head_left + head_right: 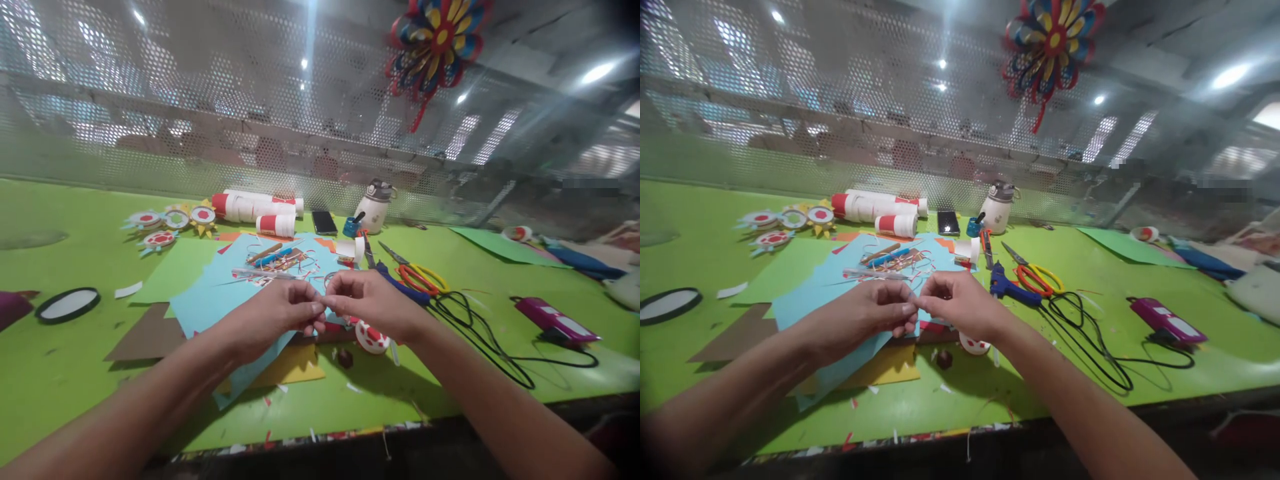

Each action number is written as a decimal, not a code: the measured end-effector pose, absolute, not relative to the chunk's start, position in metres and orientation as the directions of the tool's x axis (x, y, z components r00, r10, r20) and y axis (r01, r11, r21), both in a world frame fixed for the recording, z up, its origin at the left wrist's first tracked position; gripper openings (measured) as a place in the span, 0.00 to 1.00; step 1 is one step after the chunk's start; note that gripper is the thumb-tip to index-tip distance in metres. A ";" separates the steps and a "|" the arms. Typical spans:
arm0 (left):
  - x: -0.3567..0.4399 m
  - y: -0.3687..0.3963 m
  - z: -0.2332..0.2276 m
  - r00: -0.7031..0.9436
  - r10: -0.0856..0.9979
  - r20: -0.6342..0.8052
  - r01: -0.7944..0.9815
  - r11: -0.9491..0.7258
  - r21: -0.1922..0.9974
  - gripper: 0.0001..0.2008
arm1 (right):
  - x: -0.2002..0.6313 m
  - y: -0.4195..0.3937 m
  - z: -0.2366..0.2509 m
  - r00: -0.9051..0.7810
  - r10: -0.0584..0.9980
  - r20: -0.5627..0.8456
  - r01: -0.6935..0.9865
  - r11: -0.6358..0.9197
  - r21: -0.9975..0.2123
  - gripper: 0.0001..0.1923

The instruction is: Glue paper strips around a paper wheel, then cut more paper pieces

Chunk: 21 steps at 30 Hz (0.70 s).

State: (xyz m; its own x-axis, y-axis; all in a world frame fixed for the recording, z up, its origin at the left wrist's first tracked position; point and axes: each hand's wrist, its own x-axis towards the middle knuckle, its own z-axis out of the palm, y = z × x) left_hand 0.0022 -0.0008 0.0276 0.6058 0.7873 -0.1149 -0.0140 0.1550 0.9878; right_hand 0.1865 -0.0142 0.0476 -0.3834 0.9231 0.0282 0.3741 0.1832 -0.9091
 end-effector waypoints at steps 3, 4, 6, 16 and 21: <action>0.002 -0.001 0.028 0.617 0.776 -0.130 0.007 0.160 0.987 0.09 | 0.186 -0.015 0.048 -0.400 0.916 -0.022 0.327 0.120 -0.937 0.18; 0.002 -0.001 0.028 0.620 0.773 -0.136 0.014 0.163 0.987 0.09 | 0.186 -0.015 0.048 -0.402 0.915 -0.035 0.313 0.101 -0.944 0.18; 0.002 -0.001 0.029 0.618 0.772 -0.148 0.024 0.170 0.985 0.09 | 0.185 -0.015 0.048 -0.397 0.916 -0.052 0.286 0.069 -0.956 0.17; 0.003 0.002 0.030 0.577 0.807 -0.129 -0.118 0.238 0.964 0.10 | 0.183 -0.010 0.032 -0.274 0.962 0.003 0.012 0.006 -1.000 0.15; 0.003 0.000 0.028 0.611 0.788 -0.071 -0.141 0.196 0.970 0.08 | 0.181 -0.011 0.027 -0.247 0.969 -0.023 -0.105 -0.051 -0.993 0.14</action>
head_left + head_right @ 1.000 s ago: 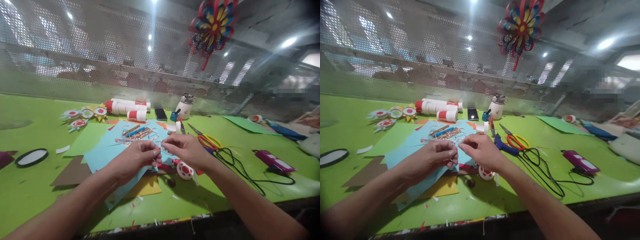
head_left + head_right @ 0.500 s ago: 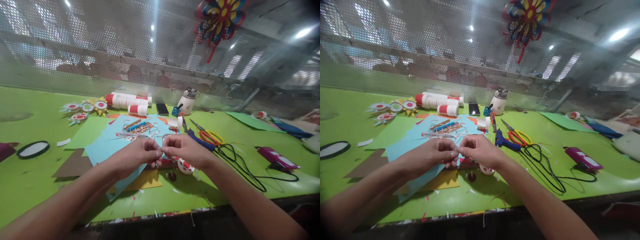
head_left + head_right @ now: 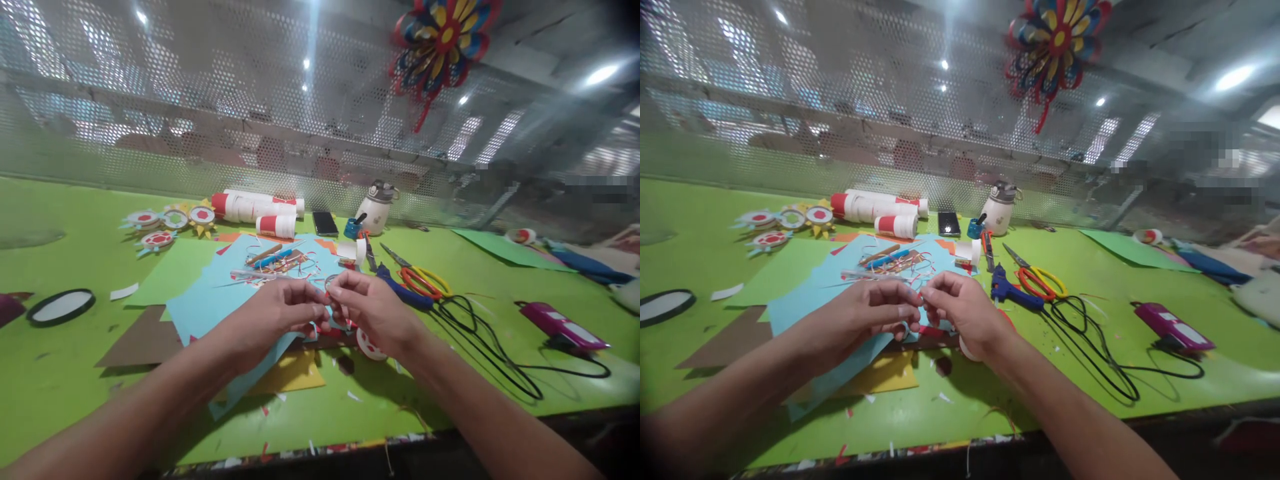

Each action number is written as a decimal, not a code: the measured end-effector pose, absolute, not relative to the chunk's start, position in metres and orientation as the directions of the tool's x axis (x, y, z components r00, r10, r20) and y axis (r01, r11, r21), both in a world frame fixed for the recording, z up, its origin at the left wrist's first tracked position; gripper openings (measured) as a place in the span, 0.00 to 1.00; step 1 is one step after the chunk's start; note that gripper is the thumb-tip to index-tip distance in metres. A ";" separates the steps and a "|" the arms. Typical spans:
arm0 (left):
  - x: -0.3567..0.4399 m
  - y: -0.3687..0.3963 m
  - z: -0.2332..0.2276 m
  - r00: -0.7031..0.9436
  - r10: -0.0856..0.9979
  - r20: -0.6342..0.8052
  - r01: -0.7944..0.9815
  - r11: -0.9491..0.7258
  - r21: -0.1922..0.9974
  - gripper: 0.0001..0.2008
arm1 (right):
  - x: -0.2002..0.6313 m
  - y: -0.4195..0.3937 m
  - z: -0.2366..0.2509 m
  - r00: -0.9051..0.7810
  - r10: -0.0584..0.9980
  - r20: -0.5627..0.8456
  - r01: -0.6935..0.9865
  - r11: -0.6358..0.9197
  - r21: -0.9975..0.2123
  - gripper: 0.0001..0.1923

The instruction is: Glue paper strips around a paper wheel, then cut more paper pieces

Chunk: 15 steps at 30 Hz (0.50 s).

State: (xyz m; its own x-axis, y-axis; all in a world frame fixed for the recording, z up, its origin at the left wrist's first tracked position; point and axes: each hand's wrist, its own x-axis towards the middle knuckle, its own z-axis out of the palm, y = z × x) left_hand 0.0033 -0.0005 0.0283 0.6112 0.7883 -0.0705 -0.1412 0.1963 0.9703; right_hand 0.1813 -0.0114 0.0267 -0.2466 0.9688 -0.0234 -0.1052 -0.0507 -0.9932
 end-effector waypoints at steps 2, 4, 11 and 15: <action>0.004 -0.001 0.028 0.610 0.791 -0.048 -0.151 0.175 0.973 0.07 | 0.180 -0.013 0.026 -0.244 0.969 -0.021 -0.131 -0.055 -0.990 0.14; 0.004 -0.001 0.027 0.604 0.797 -0.030 -0.159 0.157 0.975 0.07 | 0.180 -0.014 0.025 -0.242 0.970 -0.009 -0.142 -0.045 -0.989 0.13; 0.006 -0.001 0.029 0.570 0.822 -0.021 -0.101 0.096 0.990 0.11 | 0.182 -0.014 0.021 -0.265 0.964 0.009 -0.153 -0.032 -0.988 0.10; 0.005 -0.002 0.029 0.539 0.842 -0.018 -0.111 0.092 0.990 0.10 | 0.183 -0.013 0.024 -0.244 0.970 0.007 -0.153 -0.032 -0.988 0.12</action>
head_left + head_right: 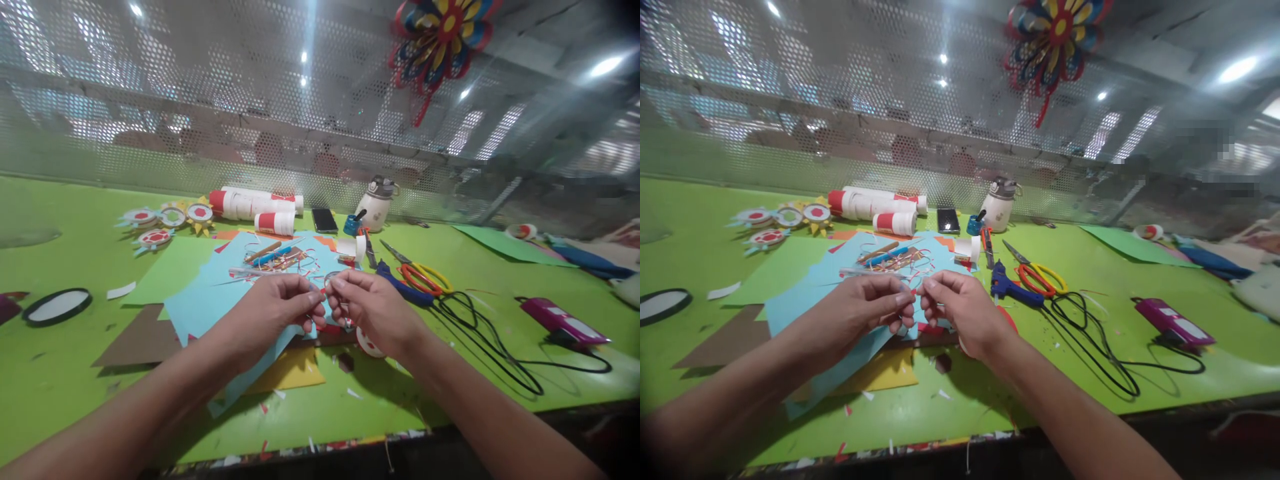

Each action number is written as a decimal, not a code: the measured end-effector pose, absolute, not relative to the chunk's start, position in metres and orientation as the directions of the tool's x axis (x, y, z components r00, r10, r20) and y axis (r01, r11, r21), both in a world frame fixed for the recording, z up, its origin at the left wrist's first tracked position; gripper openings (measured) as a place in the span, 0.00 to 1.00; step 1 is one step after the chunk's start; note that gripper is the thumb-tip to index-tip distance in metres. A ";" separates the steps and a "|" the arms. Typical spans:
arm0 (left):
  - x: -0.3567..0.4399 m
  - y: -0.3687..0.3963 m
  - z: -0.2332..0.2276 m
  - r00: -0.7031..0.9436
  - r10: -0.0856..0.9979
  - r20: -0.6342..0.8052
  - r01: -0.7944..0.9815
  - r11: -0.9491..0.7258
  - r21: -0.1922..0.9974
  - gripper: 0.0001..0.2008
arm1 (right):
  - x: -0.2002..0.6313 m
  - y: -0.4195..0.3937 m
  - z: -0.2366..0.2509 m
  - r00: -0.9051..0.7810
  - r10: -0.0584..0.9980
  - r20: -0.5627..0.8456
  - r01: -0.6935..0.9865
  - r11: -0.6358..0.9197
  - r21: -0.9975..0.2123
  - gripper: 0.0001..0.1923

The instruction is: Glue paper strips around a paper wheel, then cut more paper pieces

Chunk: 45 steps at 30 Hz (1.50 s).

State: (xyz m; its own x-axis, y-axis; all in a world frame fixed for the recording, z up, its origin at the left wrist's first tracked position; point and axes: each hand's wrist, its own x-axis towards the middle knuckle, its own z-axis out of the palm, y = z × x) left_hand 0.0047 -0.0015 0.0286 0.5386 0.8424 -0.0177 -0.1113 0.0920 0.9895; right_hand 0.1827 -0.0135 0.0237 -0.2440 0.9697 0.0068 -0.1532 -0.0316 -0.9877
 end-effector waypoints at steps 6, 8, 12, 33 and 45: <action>0.005 0.001 0.026 0.502 0.864 -0.035 -0.111 0.105 0.988 0.10 | 0.183 -0.016 0.023 -0.197 0.978 0.062 -0.062 0.051 -0.997 0.12; 0.005 0.002 0.025 0.495 0.868 -0.024 -0.120 0.096 0.988 0.10 | 0.186 -0.017 0.026 -0.193 0.976 0.104 -0.001 0.106 -0.994 0.10; 0.003 0.002 0.026 0.482 0.876 -0.001 -0.112 0.063 0.992 0.09 | 0.206 -0.019 0.038 -0.146 0.972 0.185 0.177 0.209 -0.962 0.09; 0.002 0.015 0.018 0.384 0.923 0.027 -0.022 -0.020 1.000 0.07 | 0.252 -0.072 0.005 -0.321 0.926 0.200 0.925 0.352 -0.145 0.33; 0.002 0.011 0.025 0.374 0.922 0.099 -0.058 -0.083 0.995 0.08 | 0.199 -0.059 0.015 -0.368 0.849 0.379 0.869 0.459 -0.185 0.35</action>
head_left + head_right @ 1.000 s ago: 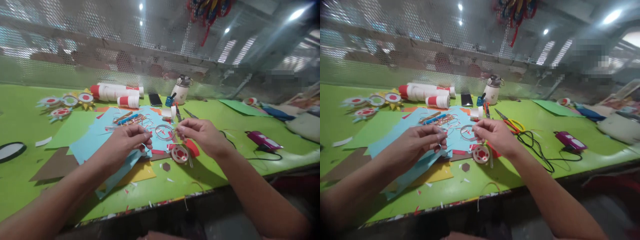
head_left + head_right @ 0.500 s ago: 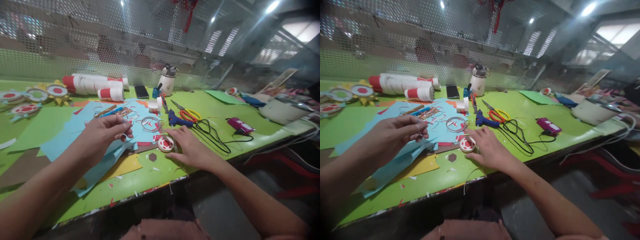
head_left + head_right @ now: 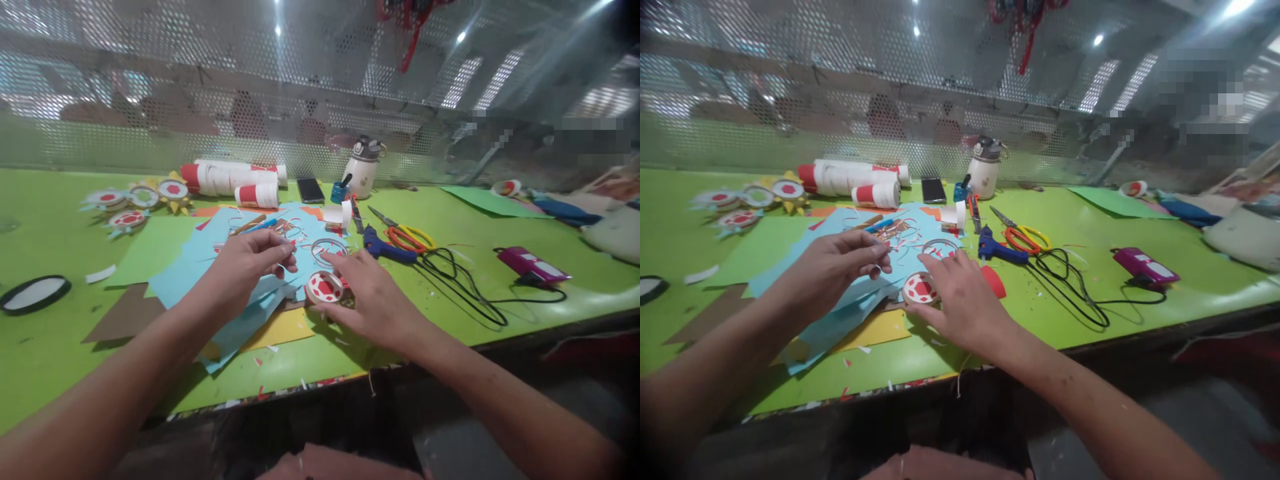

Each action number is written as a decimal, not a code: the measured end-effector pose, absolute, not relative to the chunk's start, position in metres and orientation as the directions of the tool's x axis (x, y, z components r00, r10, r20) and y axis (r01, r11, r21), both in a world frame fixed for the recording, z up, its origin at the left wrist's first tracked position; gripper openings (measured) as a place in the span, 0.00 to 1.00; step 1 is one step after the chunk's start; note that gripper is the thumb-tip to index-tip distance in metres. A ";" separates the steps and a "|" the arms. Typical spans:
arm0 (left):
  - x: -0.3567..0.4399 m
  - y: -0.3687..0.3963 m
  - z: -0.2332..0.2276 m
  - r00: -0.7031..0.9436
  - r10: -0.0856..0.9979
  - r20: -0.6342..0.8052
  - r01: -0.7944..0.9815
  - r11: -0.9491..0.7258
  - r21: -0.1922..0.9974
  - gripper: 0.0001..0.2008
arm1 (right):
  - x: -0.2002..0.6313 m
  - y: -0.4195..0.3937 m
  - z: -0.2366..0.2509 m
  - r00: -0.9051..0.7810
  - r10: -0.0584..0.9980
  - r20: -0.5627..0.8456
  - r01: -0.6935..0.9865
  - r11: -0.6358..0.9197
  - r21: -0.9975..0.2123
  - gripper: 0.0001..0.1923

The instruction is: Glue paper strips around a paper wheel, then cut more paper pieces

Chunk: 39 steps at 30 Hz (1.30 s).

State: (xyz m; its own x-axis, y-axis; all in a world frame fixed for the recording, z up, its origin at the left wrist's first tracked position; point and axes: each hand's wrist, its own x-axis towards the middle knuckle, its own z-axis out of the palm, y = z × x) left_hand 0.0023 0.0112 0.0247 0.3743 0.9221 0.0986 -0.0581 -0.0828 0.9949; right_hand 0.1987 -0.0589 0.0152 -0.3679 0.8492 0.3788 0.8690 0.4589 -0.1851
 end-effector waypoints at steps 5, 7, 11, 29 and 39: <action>0.000 0.014 0.028 0.302 0.950 0.078 -0.047 -0.067 0.997 0.09 | 0.184 -0.033 0.014 -0.352 0.878 0.326 0.907 0.405 -0.112 0.30; 0.000 0.014 0.028 0.294 0.952 0.081 -0.032 -0.075 0.997 0.09 | 0.182 -0.028 0.008 -0.357 0.879 0.315 0.911 0.402 -0.089 0.30; 0.003 0.016 0.022 0.321 0.946 0.053 0.091 -0.086 0.992 0.09 | 0.181 -0.026 -0.002 -0.359 0.876 0.323 0.911 0.404 -0.081 0.32; 0.001 0.029 0.002 0.426 0.887 0.177 0.301 -0.324 0.897 0.09 | 0.334 -0.036 0.040 0.022 0.911 0.412 0.994 0.025 -0.110 0.10; 0.002 0.022 0.011 0.421 0.894 0.153 0.316 -0.303 0.899 0.12 | 0.313 0.019 -0.002 -0.055 0.984 0.169 0.995 0.041 0.085 0.15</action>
